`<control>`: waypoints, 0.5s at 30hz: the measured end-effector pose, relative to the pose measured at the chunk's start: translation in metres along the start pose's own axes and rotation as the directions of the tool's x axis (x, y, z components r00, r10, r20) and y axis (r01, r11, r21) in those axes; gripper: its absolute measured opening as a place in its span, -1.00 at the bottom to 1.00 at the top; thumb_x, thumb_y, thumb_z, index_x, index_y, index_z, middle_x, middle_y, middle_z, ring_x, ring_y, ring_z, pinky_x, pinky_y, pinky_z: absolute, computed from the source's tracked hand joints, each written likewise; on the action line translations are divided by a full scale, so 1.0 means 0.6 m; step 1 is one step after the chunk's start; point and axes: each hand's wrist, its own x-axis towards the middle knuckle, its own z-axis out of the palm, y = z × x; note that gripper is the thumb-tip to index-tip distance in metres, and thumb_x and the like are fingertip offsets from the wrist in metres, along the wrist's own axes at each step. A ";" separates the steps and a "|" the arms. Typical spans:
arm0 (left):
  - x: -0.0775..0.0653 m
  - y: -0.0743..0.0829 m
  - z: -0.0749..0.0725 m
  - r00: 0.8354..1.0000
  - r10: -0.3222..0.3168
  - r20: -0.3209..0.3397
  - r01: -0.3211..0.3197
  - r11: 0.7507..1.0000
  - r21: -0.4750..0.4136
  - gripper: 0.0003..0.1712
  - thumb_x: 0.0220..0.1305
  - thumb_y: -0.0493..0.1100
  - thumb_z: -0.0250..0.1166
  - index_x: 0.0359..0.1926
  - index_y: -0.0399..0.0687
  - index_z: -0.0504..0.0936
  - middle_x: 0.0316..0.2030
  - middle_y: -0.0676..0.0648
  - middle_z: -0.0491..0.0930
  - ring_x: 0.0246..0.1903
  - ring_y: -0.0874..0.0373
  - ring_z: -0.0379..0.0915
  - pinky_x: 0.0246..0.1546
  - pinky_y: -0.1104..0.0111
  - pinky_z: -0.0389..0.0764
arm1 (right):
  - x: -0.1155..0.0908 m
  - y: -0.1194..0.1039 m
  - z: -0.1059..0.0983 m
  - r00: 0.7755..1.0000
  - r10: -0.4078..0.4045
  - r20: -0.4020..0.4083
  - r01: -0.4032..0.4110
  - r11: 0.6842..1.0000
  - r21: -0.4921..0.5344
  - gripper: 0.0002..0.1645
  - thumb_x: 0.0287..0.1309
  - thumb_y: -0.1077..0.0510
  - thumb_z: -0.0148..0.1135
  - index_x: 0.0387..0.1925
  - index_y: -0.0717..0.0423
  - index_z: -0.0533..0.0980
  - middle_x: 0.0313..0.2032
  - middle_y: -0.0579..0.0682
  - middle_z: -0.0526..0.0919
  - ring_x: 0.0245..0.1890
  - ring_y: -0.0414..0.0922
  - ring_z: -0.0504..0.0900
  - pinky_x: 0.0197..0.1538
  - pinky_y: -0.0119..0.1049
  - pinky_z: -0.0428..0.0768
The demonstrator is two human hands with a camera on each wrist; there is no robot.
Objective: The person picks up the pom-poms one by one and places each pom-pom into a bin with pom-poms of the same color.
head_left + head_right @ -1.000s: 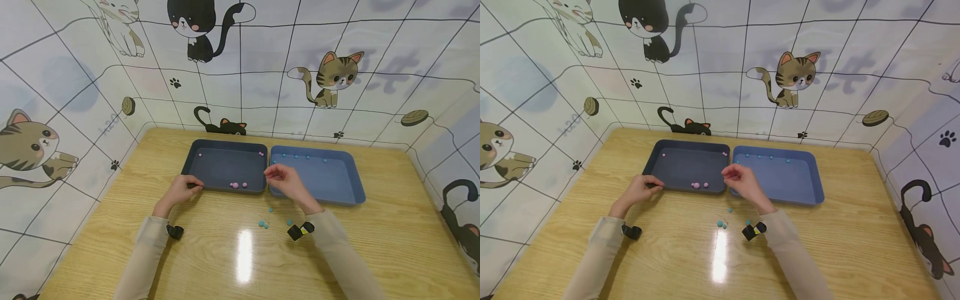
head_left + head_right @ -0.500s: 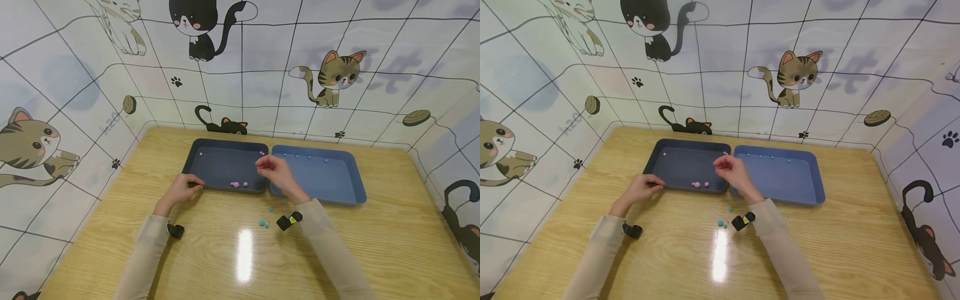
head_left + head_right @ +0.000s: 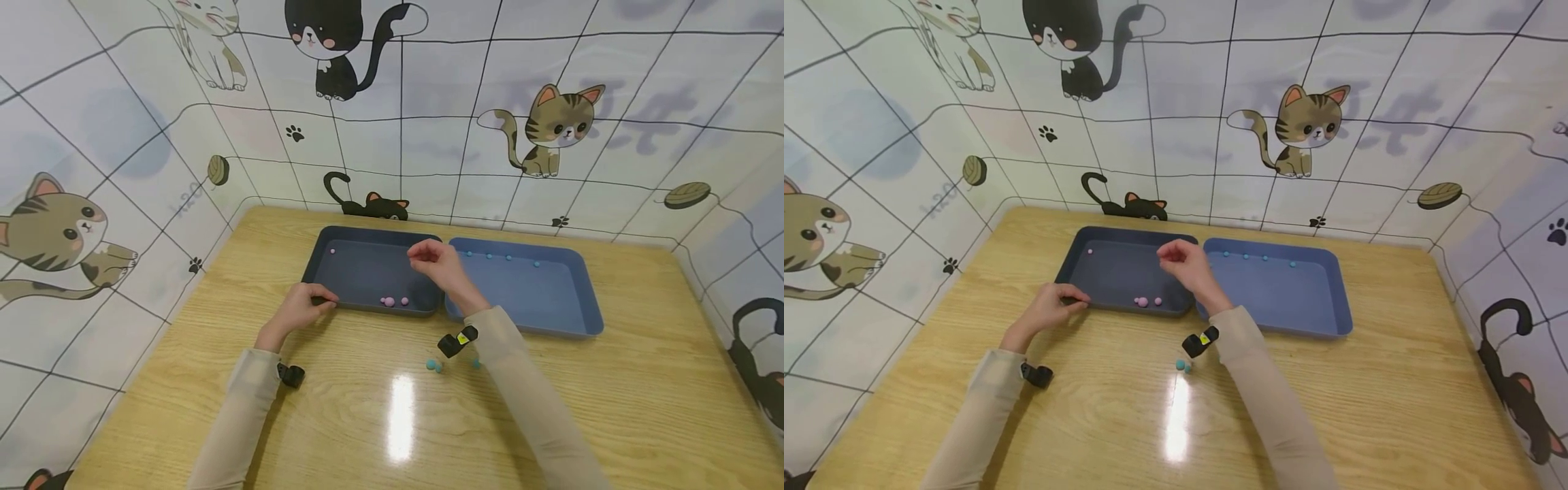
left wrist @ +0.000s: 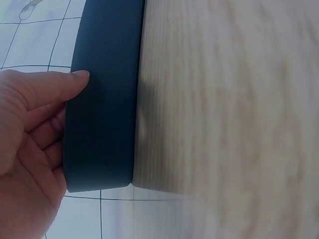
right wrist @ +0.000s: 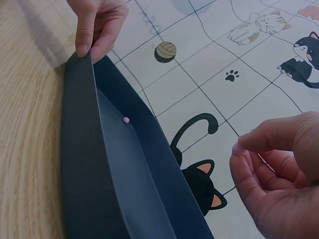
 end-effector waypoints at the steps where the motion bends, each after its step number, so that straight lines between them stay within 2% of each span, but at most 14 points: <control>1: 0.000 0.000 0.000 1.000 -0.003 0.001 0.003 1.000 0.000 -0.89 0.10 -0.39 0.33 -0.33 -0.18 0.74 -0.37 -0.10 0.69 -0.33 0.05 0.60 -0.31 0.22 0.59 | 0.003 -0.001 0.002 1.000 -0.001 -0.001 0.001 1.000 0.002 -0.77 0.15 0.40 0.19 -0.12 0.38 0.52 -0.14 0.25 0.57 -0.25 -0.14 0.56 -0.14 -0.36 0.55; 10: 0.000 0.003 -0.002 1.000 -0.021 -0.001 0.021 1.000 0.000 -0.89 0.10 -0.39 0.33 -0.34 -0.19 0.74 -0.37 -0.10 0.69 -0.33 0.05 0.60 -0.31 0.23 0.59 | 0.029 -0.010 0.011 0.999 0.033 -0.036 -0.033 0.999 0.003 -0.78 0.13 0.39 0.21 -0.15 0.36 0.54 -0.22 0.10 0.58 -0.29 -0.16 0.54 -0.15 -0.36 0.54; 15: -0.001 0.005 -0.003 1.000 -0.011 0.000 0.011 1.000 -0.004 -0.89 0.10 -0.39 0.32 -0.34 -0.20 0.74 -0.38 -0.11 0.68 -0.35 0.06 0.59 -0.35 0.26 0.57 | 0.039 -0.012 0.015 0.997 0.052 -0.056 -0.053 0.999 -0.003 -0.80 0.12 0.38 0.23 -0.17 0.33 0.55 -0.23 0.09 0.59 -0.29 -0.15 0.53 -0.16 -0.36 0.53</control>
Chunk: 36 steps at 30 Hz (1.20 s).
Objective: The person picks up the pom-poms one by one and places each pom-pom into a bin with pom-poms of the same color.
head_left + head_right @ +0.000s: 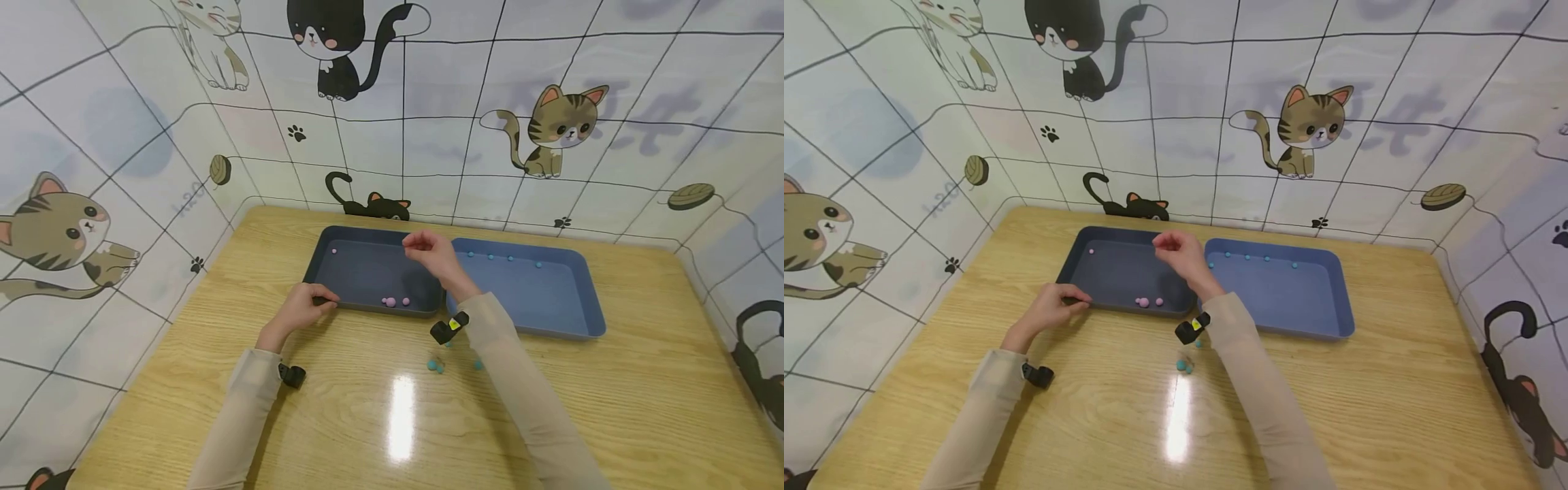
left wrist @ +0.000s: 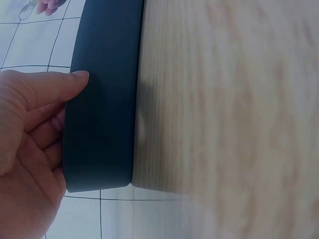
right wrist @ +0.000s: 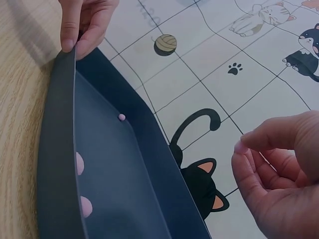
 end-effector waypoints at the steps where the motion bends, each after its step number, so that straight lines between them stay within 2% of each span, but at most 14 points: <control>1: 0.000 0.000 0.000 1.000 0.001 0.001 -0.001 1.000 -0.001 -0.89 0.10 -0.39 0.32 -0.34 -0.19 0.74 -0.38 -0.11 0.68 -0.35 0.05 0.59 -0.34 0.26 0.58 | 0.001 -0.001 0.001 1.000 -0.001 -0.002 0.001 1.000 -0.003 -0.80 0.12 0.38 0.23 -0.18 0.33 0.55 -0.24 0.09 0.59 -0.29 -0.15 0.53 -0.16 -0.35 0.53; 13: 0.001 -0.001 0.001 1.000 -0.005 0.005 0.005 1.000 -0.004 -0.89 0.11 -0.39 0.32 -0.33 -0.19 0.74 -0.37 -0.10 0.68 -0.33 0.05 0.60 -0.30 0.25 0.59 | 0.006 -0.010 0.003 1.000 0.004 -0.003 -0.004 1.000 -0.006 -0.80 0.13 0.37 0.21 -0.16 0.33 0.54 -0.22 0.10 0.59 -0.22 -0.08 0.55 -0.07 -0.24 0.53; 20: 0.000 -0.003 0.001 1.000 -0.004 0.007 0.004 1.000 -0.009 -0.89 0.11 -0.39 0.32 -0.33 -0.19 0.74 -0.36 -0.11 0.68 -0.33 0.05 0.60 -0.31 0.26 0.59 | -0.003 -0.010 -0.005 1.000 0.004 -0.019 -0.004 1.000 -0.014 -0.82 0.13 0.36 0.22 -0.19 0.31 0.55 -0.24 0.07 0.59 -0.27 -0.13 0.54 -0.14 -0.32 0.51; 26: 0.002 -0.003 0.003 1.000 0.010 -0.002 -0.010 1.000 -0.005 -0.89 0.10 -0.40 0.33 -0.34 -0.19 0.74 -0.37 -0.10 0.68 -0.33 0.04 0.60 -0.29 0.22 0.60 | -0.023 -0.007 -0.022 1.000 -0.010 -0.014 0.010 1.000 -0.025 -0.79 0.14 0.34 0.23 -0.16 0.34 0.54 -0.19 0.15 0.59 -0.25 -0.08 0.55 -0.18 -0.33 0.49; 31: 0.002 0.001 0.003 1.000 0.005 -0.001 -0.005 1.000 -0.007 -0.89 0.09 -0.39 0.34 -0.33 -0.19 0.74 -0.37 -0.10 0.68 -0.33 0.05 0.59 -0.29 0.22 0.59 | -0.046 0.004 -0.040 1.000 -0.017 0.005 0.017 1.000 -0.011 -0.76 0.16 0.34 0.20 -0.13 0.37 0.52 -0.16 0.17 0.57 -0.25 -0.15 0.54 -0.10 -0.10 0.50; 33: 0.003 0.002 0.003 1.000 0.006 0.000 -0.006 1.000 -0.005 -0.89 0.08 -0.37 0.35 -0.33 -0.19 0.74 -0.37 -0.09 0.68 -0.33 0.05 0.59 -0.27 0.21 0.59 | -0.055 0.008 -0.047 1.000 -0.018 0.010 0.018 1.000 -0.013 -0.76 0.17 0.33 0.20 -0.12 0.37 0.52 -0.15 0.17 0.56 -0.26 -0.18 0.53 -0.12 -0.06 0.49; 36: 0.002 0.003 0.002 1.000 0.010 0.002 -0.010 1.000 -0.002 -0.90 0.08 -0.35 0.36 -0.33 -0.18 0.74 -0.37 -0.08 0.68 -0.32 0.04 0.59 -0.24 0.18 0.59 | -0.070 0.013 -0.058 1.000 -0.024 0.007 0.024 0.999 -0.040 -0.75 0.18 0.32 0.20 -0.11 0.38 0.51 -0.13 0.18 0.56 -0.25 -0.17 0.53 -0.19 -0.21 0.50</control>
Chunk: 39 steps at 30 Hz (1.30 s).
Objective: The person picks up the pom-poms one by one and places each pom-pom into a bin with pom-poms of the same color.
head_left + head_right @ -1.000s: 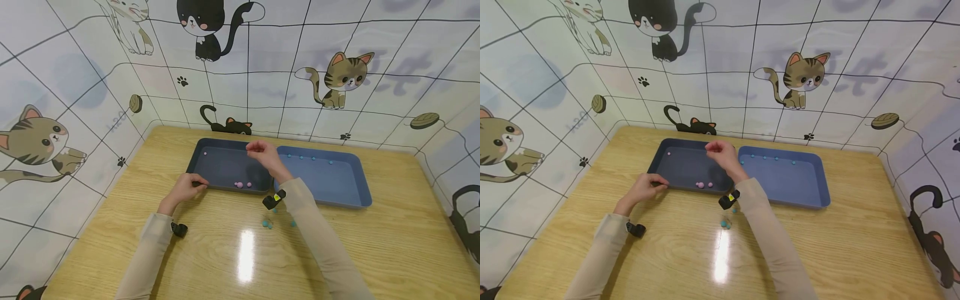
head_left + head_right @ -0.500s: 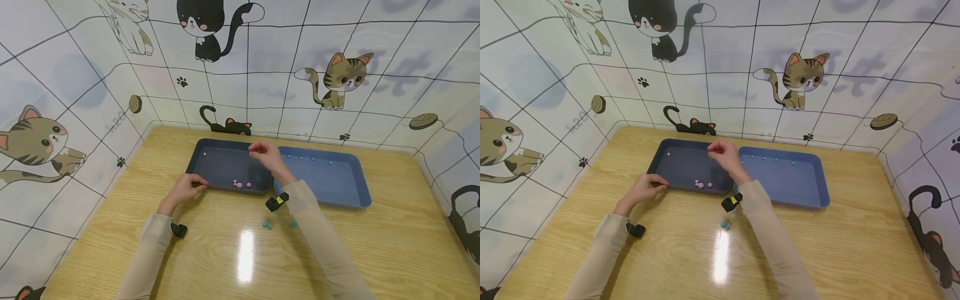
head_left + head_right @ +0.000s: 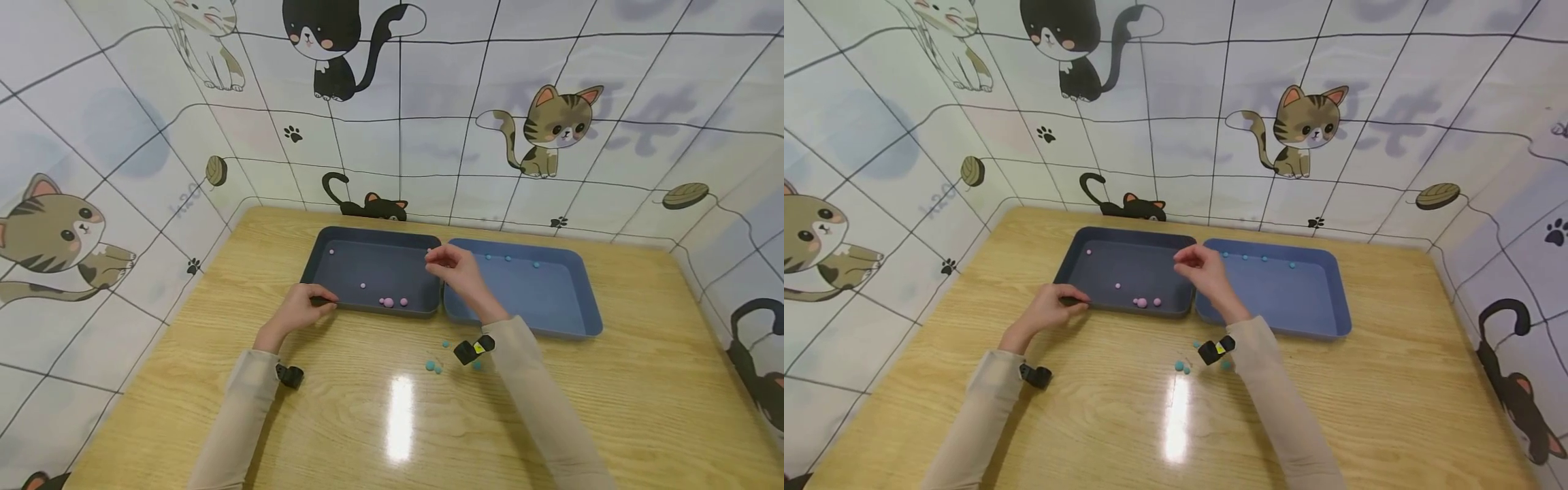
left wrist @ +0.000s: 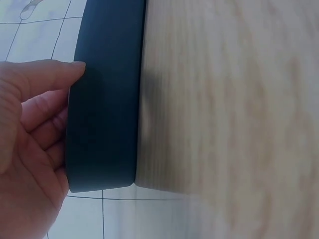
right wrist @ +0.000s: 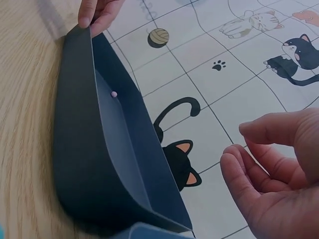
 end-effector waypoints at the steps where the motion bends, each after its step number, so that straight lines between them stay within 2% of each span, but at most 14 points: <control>1: 0.000 0.001 -0.001 1.000 0.001 0.000 -0.001 1.000 -0.002 -0.90 0.08 -0.35 0.36 -0.33 -0.18 0.74 -0.37 -0.08 0.68 -0.32 0.04 0.59 -0.24 0.17 0.59 | -0.005 0.002 -0.004 1.000 -0.005 -0.001 0.005 1.000 -0.006 -0.74 0.18 0.31 0.20 -0.11 0.39 0.51 -0.13 0.18 0.57 -0.25 -0.18 0.54 -0.20 -0.26 0.51; 4: 0.000 0.002 -0.003 1.000 0.009 -0.004 -0.010 1.000 -0.006 -0.90 0.08 -0.34 0.37 -0.33 -0.18 0.74 -0.37 -0.09 0.68 -0.32 0.03 0.59 -0.24 0.15 0.59 | -0.020 0.008 -0.018 1.000 -0.023 -0.009 0.023 0.999 -0.024 -0.76 0.17 0.30 0.22 -0.14 0.37 0.51 -0.15 0.16 0.57 -0.26 -0.22 0.55 -0.22 -0.36 0.53; 9: 0.002 0.003 -0.004 1.000 0.023 -0.015 -0.024 0.999 -0.034 -0.90 0.08 -0.35 0.36 -0.32 -0.23 0.73 -0.37 -0.10 0.68 -0.34 0.04 0.59 -0.28 0.18 0.60 | -0.050 0.019 -0.042 0.998 -0.055 -0.012 0.054 0.998 -0.045 -0.80 0.15 0.33 0.23 -0.18 0.36 0.53 -0.18 0.19 0.58 -0.26 -0.27 0.56 -0.24 -0.38 0.53; 13: 0.004 0.007 -0.002 0.998 0.046 -0.033 -0.048 0.997 -0.054 -0.91 0.07 -0.37 0.36 -0.34 -0.26 0.72 -0.38 -0.10 0.67 -0.37 0.06 0.59 -0.34 0.23 0.61 | -0.074 0.032 -0.058 0.997 -0.071 0.002 0.071 0.995 -0.077 -0.78 0.15 0.33 0.23 -0.18 0.40 0.52 -0.19 0.27 0.59 -0.25 -0.22 0.56 -0.24 -0.40 0.55; 18: 0.009 0.014 0.008 0.994 0.087 -0.064 -0.092 0.994 -0.067 -0.92 0.07 -0.39 0.36 -0.35 -0.28 0.72 -0.40 -0.10 0.67 -0.39 0.08 0.58 -0.35 0.25 0.63 | -0.102 0.047 -0.077 0.994 -0.108 0.007 0.108 0.984 -0.142 -0.81 0.16 0.32 0.23 -0.21 0.38 0.53 -0.24 0.22 0.61 -0.25 -0.20 0.56 -0.21 -0.44 0.56; 22: 0.012 0.020 0.018 0.988 0.124 -0.091 -0.131 0.988 -0.077 -0.92 0.06 -0.39 0.36 -0.35 -0.29 0.71 -0.41 -0.09 0.67 -0.41 0.09 0.58 -0.36 0.26 0.63 | -0.129 0.035 -0.093 0.991 -0.130 -0.009 0.127 0.976 -0.179 -0.85 0.15 0.36 0.22 -0.23 0.38 0.53 -0.28 0.22 0.62 -0.30 -0.17 0.58 -0.25 -0.46 0.56; 25: 0.015 0.027 0.023 0.983 0.138 -0.120 -0.151 0.984 -0.100 -0.92 0.06 -0.39 0.36 -0.36 -0.30 0.71 -0.41 -0.08 0.67 -0.40 0.10 0.58 -0.36 0.19 0.63 | -0.145 0.020 -0.103 0.990 -0.138 -0.031 0.128 0.969 -0.212 -0.86 0.15 0.37 0.21 -0.24 0.39 0.54 -0.28 0.25 0.62 -0.32 -0.16 0.58 -0.27 -0.47 0.55; 31: 0.021 0.046 0.032 0.969 0.170 -0.181 -0.196 0.971 -0.134 -0.93 0.04 -0.40 0.37 -0.38 -0.31 0.71 -0.41 -0.09 0.68 -0.38 0.06 0.59 -0.34 0.01 0.59 | -0.165 0.023 -0.130 0.983 -0.180 -0.046 0.155 0.932 -0.328 -0.89 0.14 0.39 0.21 -0.26 0.34 0.55 -0.30 0.20 0.62 -0.35 -0.22 0.56 -0.29 -0.39 0.55; 36: 0.029 0.069 0.045 0.948 0.215 -0.234 -0.249 0.960 -0.126 -0.92 0.01 -0.44 0.38 -0.40 -0.29 0.71 -0.43 -0.13 0.68 -0.40 0.03 0.60 -0.33 0.03 0.59 | -0.177 0.038 -0.153 0.981 -0.188 -0.047 0.161 0.927 -0.338 -0.88 0.11 0.40 0.22 -0.26 0.37 0.55 -0.32 0.20 0.62 -0.37 -0.26 0.55 -0.30 -0.43 0.53; 39: 0.029 0.096 0.048 0.932 0.263 -0.248 -0.300 0.946 -0.126 -0.89 -0.02 -0.50 0.37 -0.41 -0.33 0.70 -0.44 -0.19 0.67 -0.41 -0.05 0.60 -0.34 0.09 0.60 | -0.183 0.048 -0.165 0.980 -0.196 -0.044 0.171 0.926 -0.336 -0.87 0.09 0.42 0.22 -0.26 0.39 0.54 -0.34 0.21 0.62 -0.37 -0.28 0.55 -0.31 -0.47 0.52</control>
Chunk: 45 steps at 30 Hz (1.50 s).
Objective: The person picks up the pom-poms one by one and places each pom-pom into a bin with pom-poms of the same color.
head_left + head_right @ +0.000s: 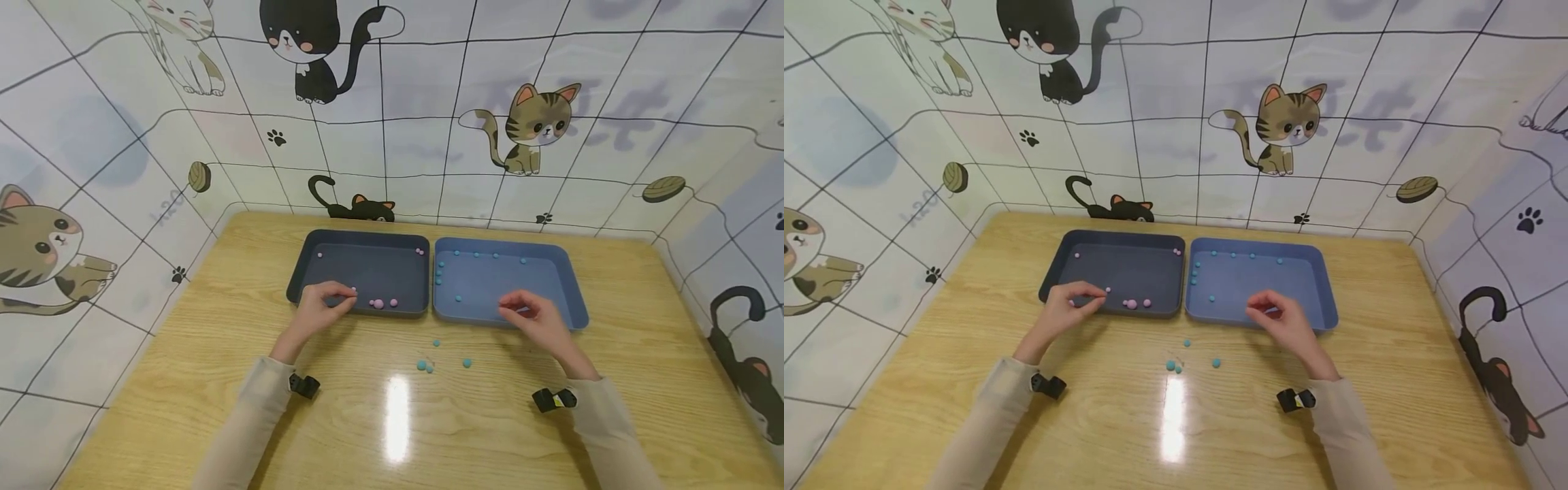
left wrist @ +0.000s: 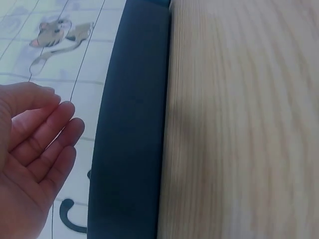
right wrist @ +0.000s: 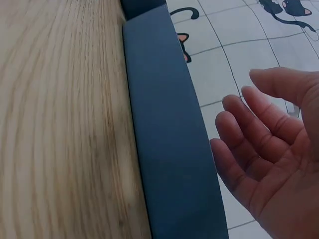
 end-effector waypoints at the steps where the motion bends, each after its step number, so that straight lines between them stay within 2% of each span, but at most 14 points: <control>1: 0.002 0.010 0.001 1.000 0.014 0.002 -0.014 1.000 -0.007 -0.89 -0.03 -0.52 0.36 -0.41 -0.34 0.70 -0.44 -0.21 0.67 -0.41 -0.07 0.60 -0.35 0.12 0.61 | -0.002 0.004 -0.002 1.000 -0.004 0.004 0.004 1.000 0.002 -0.86 0.08 0.43 0.22 -0.26 0.39 0.54 -0.34 0.21 0.62 -0.36 -0.29 0.55 -0.31 -0.47 0.52; 5: 0.009 0.047 0.003 0.999 0.027 0.029 -0.026 0.999 -0.041 -0.89 -0.02 -0.54 0.33 -0.41 -0.38 0.69 -0.45 -0.25 0.66 -0.42 -0.11 0.59 -0.34 0.18 0.61 | -0.009 0.014 -0.011 1.000 -0.020 0.020 0.020 1.000 0.005 -0.85 0.05 0.46 0.23 -0.27 0.40 0.54 -0.35 0.23 0.62 -0.35 -0.30 0.55 -0.31 -0.46 0.54; 7: 0.011 0.056 0.006 0.999 0.014 0.045 -0.011 0.998 -0.063 -0.89 -0.01 -0.55 0.32 -0.40 -0.39 0.69 -0.44 -0.26 0.65 -0.42 -0.11 0.59 -0.33 0.12 0.61 | -0.012 0.017 -0.015 0.999 -0.019 0.028 0.019 1.000 -0.002 -0.85 0.05 0.45 0.24 -0.27 0.39 0.54 -0.35 0.22 0.62 -0.34 -0.29 0.55 -0.30 -0.45 0.54; 11: 0.015 0.062 0.016 0.998 0.018 0.058 -0.012 0.995 -0.102 -0.87 -0.04 -0.58 0.32 -0.40 -0.44 0.67 -0.44 -0.30 0.64 -0.41 -0.14 0.58 -0.34 0.08 0.60 | -0.017 0.023 -0.021 0.999 -0.019 0.032 0.019 1.000 -0.017 -0.84 0.04 0.45 0.25 -0.26 0.38 0.54 -0.35 0.21 0.63 -0.36 -0.25 0.56 -0.31 -0.43 0.54; 15: 0.018 0.061 0.028 0.997 0.045 0.063 -0.037 0.992 -0.119 -0.87 -0.05 -0.59 0.32 -0.40 -0.44 0.67 -0.44 -0.29 0.64 -0.42 -0.12 0.58 -0.36 0.09 0.61 | -0.023 0.030 -0.027 0.999 -0.026 0.031 0.027 1.000 -0.016 -0.82 0.02 0.47 0.26 -0.27 0.38 0.54 -0.35 0.23 0.62 -0.36 -0.24 0.57 -0.32 -0.44 0.54; 18: 0.021 0.062 0.035 0.995 0.078 0.065 -0.070 0.989 -0.127 -0.86 -0.04 -0.58 0.32 -0.40 -0.42 0.68 -0.45 -0.29 0.64 -0.43 -0.11 0.58 -0.38 0.03 0.59 | -0.025 0.043 -0.031 0.999 -0.043 0.028 0.044 0.999 -0.021 -0.81 0.01 0.47 0.27 -0.26 0.36 0.55 -0.35 0.22 0.62 -0.37 -0.27 0.57 -0.31 -0.46 0.54; 25: 0.028 0.080 0.053 0.988 0.134 0.076 -0.122 0.983 -0.139 -0.87 -0.02 -0.56 0.32 -0.39 -0.40 0.68 -0.44 -0.27 0.65 -0.46 -0.07 0.57 -0.37 0.35 0.60 | -0.026 0.107 -0.039 0.998 -0.054 0.040 0.056 0.997 -0.061 -0.79 0.01 0.39 0.32 -0.24 0.27 0.56 -0.33 0.13 0.65 -0.35 -0.34 0.57 -0.29 -0.46 0.55; 29: 0.031 0.090 0.067 0.986 0.140 0.094 -0.125 0.980 -0.155 -0.86 -0.02 -0.55 0.32 -0.36 -0.40 0.67 -0.42 -0.28 0.64 -0.46 -0.10 0.55 -0.40 0.26 0.60 | -0.027 0.114 -0.043 0.998 -0.033 0.054 0.037 0.997 -0.071 -0.80 0.01 0.37 0.34 -0.26 0.26 0.57 -0.36 0.09 0.65 -0.37 -0.32 0.56 -0.30 -0.46 0.55; 31: 0.031 0.091 0.076 0.983 0.148 0.107 -0.128 0.977 -0.172 -0.85 -0.01 -0.55 0.32 -0.34 -0.42 0.66 -0.40 -0.31 0.63 -0.44 -0.13 0.56 -0.42 0.17 0.60 | -0.028 0.114 -0.043 0.998 -0.021 0.056 0.025 0.997 -0.079 -0.81 0.00 0.37 0.34 -0.27 0.25 0.58 -0.37 0.06 0.65 -0.37 -0.32 0.56 -0.30 -0.47 0.55; 34: 0.027 0.077 0.099 0.980 0.150 0.128 -0.122 0.972 -0.202 -0.83 -0.01 -0.54 0.32 -0.31 -0.43 0.65 -0.38 -0.33 0.62 -0.43 -0.11 0.56 -0.42 0.08 0.60 | -0.030 0.113 -0.043 0.998 -0.018 0.056 0.024 0.995 -0.101 -0.82 -0.01 0.40 0.34 -0.29 0.25 0.59 -0.39 0.04 0.66 -0.39 -0.33 0.56 -0.30 -0.48 0.54; 38: 0.019 0.059 0.129 0.976 0.138 0.170 -0.098 0.969 -0.226 -0.81 0.00 -0.52 0.34 -0.28 -0.38 0.65 -0.33 -0.26 0.64 -0.38 -0.04 0.56 -0.37 0.19 0.62 | -0.031 0.117 -0.040 0.998 -0.047 0.045 0.052 0.990 -0.129 -0.81 -0.06 0.48 0.32 -0.33 0.28 0.60 -0.42 0.10 0.65 -0.41 -0.28 0.58 -0.31 -0.51 0.53; 42: 0.012 0.060 0.146 0.966 0.132 0.222 -0.070 0.961 -0.268 -0.81 0.02 -0.52 0.31 -0.27 -0.41 0.63 -0.29 -0.24 0.64 -0.34 0.00 0.57 -0.30 0.32 0.62 | -0.033 0.120 -0.037 0.996 -0.077 0.036 0.081 0.985 -0.150 -0.80 -0.10 0.52 0.33 -0.38 0.26 0.62 -0.43 0.12 0.65 -0.43 -0.20 0.60 -0.34 -0.49 0.54; 45: 0.003 0.061 0.156 0.961 0.124 0.249 -0.048 0.956 -0.290 -0.82 0.03 -0.50 0.31 -0.27 -0.42 0.62 -0.29 -0.26 0.63 -0.33 -0.01 0.57 -0.28 0.33 0.62 | -0.034 0.119 -0.036 0.996 -0.074 0.040 0.080 0.982 -0.172 -0.80 -0.09 0.48 0.35 -0.40 0.20 0.63 -0.43 0.05 0.65 -0.43 -0.24 0.59 -0.34 -0.49 0.54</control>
